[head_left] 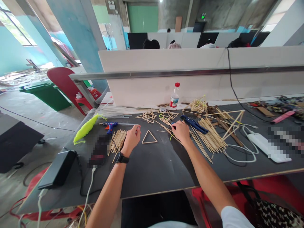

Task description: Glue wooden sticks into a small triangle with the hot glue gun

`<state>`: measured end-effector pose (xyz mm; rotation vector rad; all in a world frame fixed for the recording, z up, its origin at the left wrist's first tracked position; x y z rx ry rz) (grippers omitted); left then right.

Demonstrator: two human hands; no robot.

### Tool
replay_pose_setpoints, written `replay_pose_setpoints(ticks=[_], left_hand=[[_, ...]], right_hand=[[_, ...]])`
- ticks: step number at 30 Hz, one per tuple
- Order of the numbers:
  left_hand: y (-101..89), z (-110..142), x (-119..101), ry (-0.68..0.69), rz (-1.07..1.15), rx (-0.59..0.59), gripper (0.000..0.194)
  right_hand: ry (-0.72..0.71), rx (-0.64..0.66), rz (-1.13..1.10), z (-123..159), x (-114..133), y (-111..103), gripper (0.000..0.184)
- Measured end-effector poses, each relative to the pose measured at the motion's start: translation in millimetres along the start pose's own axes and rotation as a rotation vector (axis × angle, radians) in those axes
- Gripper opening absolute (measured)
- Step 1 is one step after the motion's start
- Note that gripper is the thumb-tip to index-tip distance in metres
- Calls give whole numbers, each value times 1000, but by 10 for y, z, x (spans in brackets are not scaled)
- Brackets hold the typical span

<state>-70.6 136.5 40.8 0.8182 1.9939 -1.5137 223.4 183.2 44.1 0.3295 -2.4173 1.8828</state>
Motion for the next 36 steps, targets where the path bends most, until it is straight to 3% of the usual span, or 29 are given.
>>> replay_pose_setpoints(ticks=[16,21,24,32,36], left_hand=[[-57,-11,-43,44,-80,-60,30],[-71,-1,-85,45,-64,-86,31],[-53,16,-147,61,-51,-83,31],[1,14,-201,95,-60,-62,29],[7,-1,-164,89,-85,-57,28]], right_hand=[[73,22,-10,23,15,20,19],[-28,-144,-304,-3,84,-110,21],[-86,-169,-460,-1,169,-99,20],[68,-41,-213,23,173,92,20],[112,-39,-146,11,134,103,20]])
Point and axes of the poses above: each hand's wrist, its own z-axis away from the middle knuckle, its own y-axis out of the palm, x = y × z, the point moved 8 cm from there along -z, towards the middle knuckle, and after that the axes turned 2 degrees about x, right-handed, at the moved point
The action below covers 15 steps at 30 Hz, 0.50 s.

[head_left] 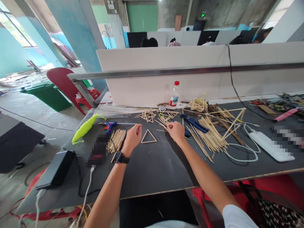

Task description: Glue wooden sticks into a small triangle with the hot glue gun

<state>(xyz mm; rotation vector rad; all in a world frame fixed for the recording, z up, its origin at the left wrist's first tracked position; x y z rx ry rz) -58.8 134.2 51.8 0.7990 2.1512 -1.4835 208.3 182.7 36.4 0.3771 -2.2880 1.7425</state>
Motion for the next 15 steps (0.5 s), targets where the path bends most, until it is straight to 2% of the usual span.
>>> replay_pose_setpoints(ticks=[4,7,15], left_hand=[[4,-4,115,-63,-106,5,25],[27,-3,225,-140,-229,58,21],[125,4,303,-142,-258,158,17]], right_hand=[[5,-38,5,-13,-48,0,28],[-19,-36,-6,-19,-58,26,34],[-172,44,-138,32,108,137,23]])
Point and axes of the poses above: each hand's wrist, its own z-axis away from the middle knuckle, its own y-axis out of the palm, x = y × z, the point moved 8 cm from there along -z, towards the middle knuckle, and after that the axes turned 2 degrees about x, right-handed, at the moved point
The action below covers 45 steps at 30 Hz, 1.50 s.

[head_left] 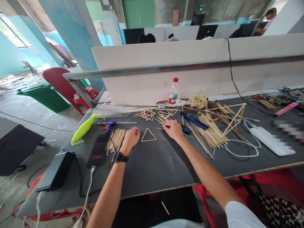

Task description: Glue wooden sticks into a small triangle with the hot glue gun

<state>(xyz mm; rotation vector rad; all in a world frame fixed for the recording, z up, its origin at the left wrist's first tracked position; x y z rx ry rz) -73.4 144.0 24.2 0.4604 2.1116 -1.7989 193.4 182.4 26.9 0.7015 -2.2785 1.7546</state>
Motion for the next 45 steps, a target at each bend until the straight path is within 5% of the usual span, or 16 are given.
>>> replay_pose_setpoints(ticks=[11,19,26,32,39,45], left_hand=[[5,-5,17,0,54,-1,16],[30,-3,25,5,60,22,17],[-176,82,-247,168,217,-125,20],[-142,221,-582,369,230,-109,30],[-84,254,-638,511,191,-123,14],[-156,234,-570,443,230,-196,16]], right_hand=[[-173,174,-122,13,84,76,14],[-189,357,-5,82,141,205,24],[-207,252,-84,101,267,160,18],[-328,301,-180,244,528,172,24],[-400,299,-192,327,690,142,23],[-387,227,-263,261,611,34,20]])
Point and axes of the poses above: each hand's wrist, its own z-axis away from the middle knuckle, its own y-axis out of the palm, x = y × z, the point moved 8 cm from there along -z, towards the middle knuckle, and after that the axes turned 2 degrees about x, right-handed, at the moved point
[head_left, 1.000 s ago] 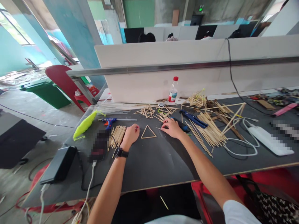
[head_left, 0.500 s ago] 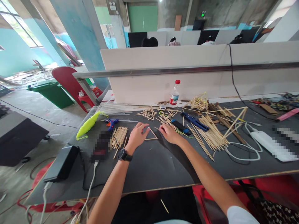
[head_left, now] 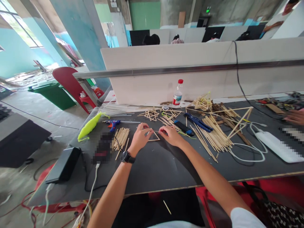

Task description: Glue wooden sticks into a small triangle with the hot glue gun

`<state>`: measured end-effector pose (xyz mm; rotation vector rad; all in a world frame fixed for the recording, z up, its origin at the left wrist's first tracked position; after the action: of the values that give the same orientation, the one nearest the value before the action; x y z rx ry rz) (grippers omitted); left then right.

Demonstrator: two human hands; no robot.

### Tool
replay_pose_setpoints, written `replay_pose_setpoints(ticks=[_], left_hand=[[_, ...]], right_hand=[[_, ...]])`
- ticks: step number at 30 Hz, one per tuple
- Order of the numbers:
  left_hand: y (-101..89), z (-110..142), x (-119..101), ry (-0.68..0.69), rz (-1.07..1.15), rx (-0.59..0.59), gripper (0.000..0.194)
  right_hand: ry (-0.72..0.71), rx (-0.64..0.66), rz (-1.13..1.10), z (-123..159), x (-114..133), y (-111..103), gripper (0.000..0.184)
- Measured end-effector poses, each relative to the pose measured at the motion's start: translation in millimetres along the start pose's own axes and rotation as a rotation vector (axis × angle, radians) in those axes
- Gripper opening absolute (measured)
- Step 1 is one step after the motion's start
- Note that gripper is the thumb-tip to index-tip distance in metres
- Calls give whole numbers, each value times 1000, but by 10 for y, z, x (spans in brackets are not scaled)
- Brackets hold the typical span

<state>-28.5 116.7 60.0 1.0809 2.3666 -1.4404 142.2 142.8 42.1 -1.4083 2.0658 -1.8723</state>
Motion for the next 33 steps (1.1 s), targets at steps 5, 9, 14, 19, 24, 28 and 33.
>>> replay_pose_setpoints(ticks=[5,9,14,19,24,28,33], left_hand=[[-25,-3,17,-4,-2,-38,17],[-35,-4,-29,16,-15,-46,17],[-49,-6,-85,22,-4,-48,18],[-54,-8,-103,29,-6,-59,23],[-52,-2,-140,56,5,-69,26],[-57,5,-183,73,-4,-66,26],[-41,22,-230,101,-43,-63,27]], right_hand=[[-21,-84,41,-2,33,-100,10],[-22,-143,50,5,50,-154,12],[47,-238,55,14,-28,-241,15],[113,-296,36,12,-110,-275,17],[139,-341,27,20,-123,-295,17],[153,-329,30,16,-122,-291,19],[164,-332,18,21,-130,-291,20]])
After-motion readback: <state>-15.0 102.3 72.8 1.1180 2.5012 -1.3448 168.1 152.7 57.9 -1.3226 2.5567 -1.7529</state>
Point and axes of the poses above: each hand's wrist, its own z-axis away from the middle knuckle, its own y-axis out of the palm, x = y × z, the point moved 8 cm from there along -z, towards the middle knuckle, and after that the axes turned 2 degrees about x, right-handed, at the moved point
